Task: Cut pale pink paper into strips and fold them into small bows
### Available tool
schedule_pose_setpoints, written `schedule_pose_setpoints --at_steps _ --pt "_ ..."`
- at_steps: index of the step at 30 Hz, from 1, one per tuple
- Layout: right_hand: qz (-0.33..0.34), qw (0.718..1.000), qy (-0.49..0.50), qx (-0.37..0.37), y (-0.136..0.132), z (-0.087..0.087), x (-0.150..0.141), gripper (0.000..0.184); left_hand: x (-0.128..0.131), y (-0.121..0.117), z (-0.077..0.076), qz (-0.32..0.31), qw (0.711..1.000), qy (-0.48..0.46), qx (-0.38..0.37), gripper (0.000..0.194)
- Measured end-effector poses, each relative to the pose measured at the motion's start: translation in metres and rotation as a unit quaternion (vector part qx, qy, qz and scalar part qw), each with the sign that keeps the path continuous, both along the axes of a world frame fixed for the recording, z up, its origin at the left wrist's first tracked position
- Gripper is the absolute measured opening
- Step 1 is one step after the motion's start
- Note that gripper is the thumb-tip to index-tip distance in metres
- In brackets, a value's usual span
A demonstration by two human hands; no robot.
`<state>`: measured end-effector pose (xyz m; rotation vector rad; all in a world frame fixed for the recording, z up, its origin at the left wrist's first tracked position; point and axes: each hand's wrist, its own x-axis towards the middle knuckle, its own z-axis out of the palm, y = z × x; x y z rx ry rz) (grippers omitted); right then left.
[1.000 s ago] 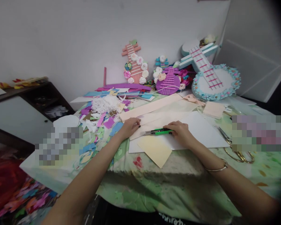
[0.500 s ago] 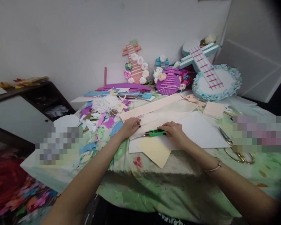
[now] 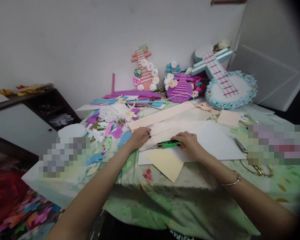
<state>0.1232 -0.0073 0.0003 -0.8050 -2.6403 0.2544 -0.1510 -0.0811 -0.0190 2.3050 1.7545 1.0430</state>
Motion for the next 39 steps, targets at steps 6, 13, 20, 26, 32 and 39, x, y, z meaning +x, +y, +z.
schedule_pose_setpoints --at_steps 6,13,20,26,32,39 --pt "-0.007 1.000 0.001 -0.004 0.001 0.001 -0.002 0.053 0.001 -0.001 0.000 0.001 1.000 0.000 0.002 0.010" --pt "0.017 1.000 0.003 -0.020 -0.004 0.001 -0.014 0.051 0.001 0.000 0.000 0.003 1.000 0.004 0.003 0.011" --pt "0.032 0.999 0.021 0.032 -0.008 -0.001 -0.015 0.048 0.000 0.001 -0.001 0.008 1.000 0.008 -0.001 0.011" --pt "0.038 0.999 0.030 0.022 -0.008 -0.001 -0.013 0.047 0.000 0.001 -0.001 0.002 1.000 0.013 0.001 0.009" --pt "0.029 0.999 0.036 0.013 -0.005 -0.002 -0.004 0.048 0.000 0.000 0.000 0.000 1.000 0.019 -0.001 0.009" --pt "0.035 0.999 0.036 0.014 -0.008 -0.001 -0.011 0.047 0.000 0.001 0.000 -0.002 1.000 0.020 0.006 0.009"
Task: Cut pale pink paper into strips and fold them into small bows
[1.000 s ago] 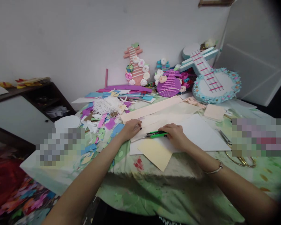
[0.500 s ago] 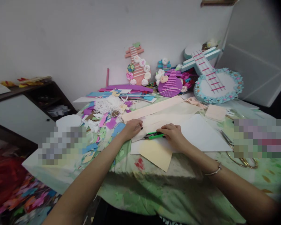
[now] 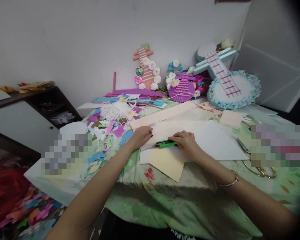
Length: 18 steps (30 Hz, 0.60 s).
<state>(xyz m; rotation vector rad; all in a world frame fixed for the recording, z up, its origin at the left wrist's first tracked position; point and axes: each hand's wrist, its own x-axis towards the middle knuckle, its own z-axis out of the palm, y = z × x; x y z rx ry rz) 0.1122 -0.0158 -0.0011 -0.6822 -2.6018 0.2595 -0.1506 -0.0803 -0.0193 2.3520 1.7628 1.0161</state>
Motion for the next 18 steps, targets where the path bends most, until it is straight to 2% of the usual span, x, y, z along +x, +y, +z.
schedule_pose_setpoints --at_steps 10,18 --pt "-0.028 0.999 -0.016 0.000 -0.004 0.000 0.010 0.047 -0.001 0.001 -0.002 -0.002 1.000 0.000 0.005 0.010" --pt "-0.013 1.000 -0.021 -0.005 -0.008 0.001 -0.003 0.049 0.000 0.000 0.000 0.002 1.000 0.003 -0.002 0.009"
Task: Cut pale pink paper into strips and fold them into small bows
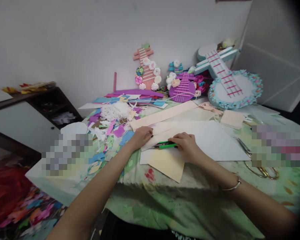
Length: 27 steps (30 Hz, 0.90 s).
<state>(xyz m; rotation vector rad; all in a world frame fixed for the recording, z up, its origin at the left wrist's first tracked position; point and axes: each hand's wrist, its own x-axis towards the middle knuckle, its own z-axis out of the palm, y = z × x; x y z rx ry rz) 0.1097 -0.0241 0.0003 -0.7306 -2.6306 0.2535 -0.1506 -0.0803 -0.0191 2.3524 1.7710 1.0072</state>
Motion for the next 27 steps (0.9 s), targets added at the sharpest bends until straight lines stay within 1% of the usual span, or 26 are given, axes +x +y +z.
schedule_pose_setpoints --at_steps 4,9,13,27 --pt "0.011 1.000 -0.002 -0.002 -0.0026 -0.0005 -0.0014 0.050 0.0004 -0.0002 0.0000 0.008 1.000 0.000 -0.002 0.009" --pt "0.000 1.000 -0.009 0.004 -0.0040 -0.0010 0.0035 0.048 0.0008 -0.0016 0.0004 0.006 1.000 -0.004 -0.001 0.009" --pt "-0.002 1.000 -0.005 -0.008 -0.0049 -0.0011 0.0045 0.048 0.0006 -0.0029 0.0005 0.006 1.000 -0.008 0.000 0.011" --pt "-0.003 1.000 -0.009 -0.008 -0.0089 0.0044 0.0013 0.049 0.0022 -0.0073 0.0029 0.000 1.000 -0.008 0.006 0.014"
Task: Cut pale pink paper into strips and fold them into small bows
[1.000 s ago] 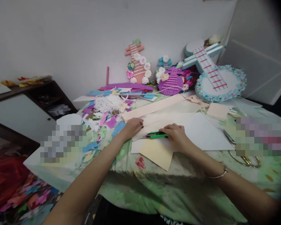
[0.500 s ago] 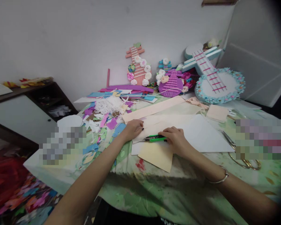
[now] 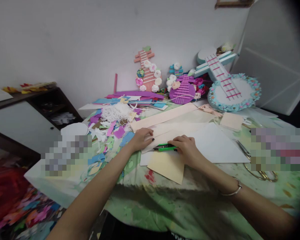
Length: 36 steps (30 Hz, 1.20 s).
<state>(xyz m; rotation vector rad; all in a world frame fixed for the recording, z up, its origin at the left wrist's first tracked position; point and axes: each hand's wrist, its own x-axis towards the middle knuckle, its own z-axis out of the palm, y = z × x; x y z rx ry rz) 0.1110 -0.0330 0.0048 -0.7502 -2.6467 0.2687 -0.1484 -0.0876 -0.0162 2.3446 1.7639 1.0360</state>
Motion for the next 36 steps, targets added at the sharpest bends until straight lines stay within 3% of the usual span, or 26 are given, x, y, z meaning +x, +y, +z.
schedule_pose_setpoints --at_steps 17,26,36 --pt "-0.001 0.999 -0.013 0.033 -0.004 0.008 0.007 0.051 0.001 0.003 -0.001 0.000 0.999 0.031 -0.008 0.011" --pt "0.002 1.000 0.004 0.017 0.001 -0.001 0.001 0.050 0.000 0.004 -0.002 0.000 1.000 -0.007 -0.007 0.012" --pt "0.005 1.000 0.017 -0.016 0.007 -0.009 0.005 0.053 -0.022 -0.001 0.009 0.118 0.992 -0.024 -0.041 0.026"
